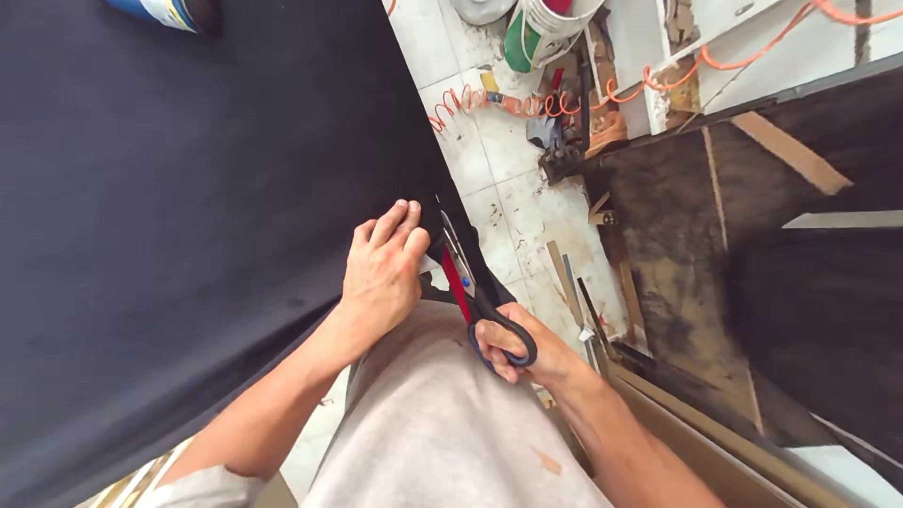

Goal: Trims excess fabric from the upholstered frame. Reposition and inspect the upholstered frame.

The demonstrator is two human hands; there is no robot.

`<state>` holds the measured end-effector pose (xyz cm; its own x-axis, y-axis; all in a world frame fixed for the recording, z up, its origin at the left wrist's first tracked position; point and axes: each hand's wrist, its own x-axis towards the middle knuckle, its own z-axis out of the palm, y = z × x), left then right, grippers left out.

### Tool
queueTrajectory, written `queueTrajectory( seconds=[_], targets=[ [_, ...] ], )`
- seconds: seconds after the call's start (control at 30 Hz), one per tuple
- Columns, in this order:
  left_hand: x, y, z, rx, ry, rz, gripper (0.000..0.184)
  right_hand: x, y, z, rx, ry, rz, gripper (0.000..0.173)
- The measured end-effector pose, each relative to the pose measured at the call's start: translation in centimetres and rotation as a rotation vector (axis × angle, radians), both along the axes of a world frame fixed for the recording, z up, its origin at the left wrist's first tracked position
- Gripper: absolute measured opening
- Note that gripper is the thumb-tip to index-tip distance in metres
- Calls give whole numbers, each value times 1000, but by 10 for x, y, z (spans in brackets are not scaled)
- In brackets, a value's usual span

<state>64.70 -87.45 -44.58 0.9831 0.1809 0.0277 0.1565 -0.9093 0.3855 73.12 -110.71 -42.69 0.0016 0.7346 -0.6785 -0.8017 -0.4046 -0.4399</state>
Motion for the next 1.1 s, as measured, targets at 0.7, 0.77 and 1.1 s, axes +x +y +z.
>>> queueTrajectory(
  seconds=[0.7, 0.77, 1.1],
  targets=[
    [0, 13, 5, -209, -18, 18, 25, 11, -16, -7, 45, 59, 75, 43],
    [0, 13, 5, -227, -14, 20, 25, 12, -13, -6, 36, 47, 74, 44],
    [-2, 14, 5, -280, -8, 29, 29, 8, 12, 2, -55, -22, -10, 38]
  ],
)
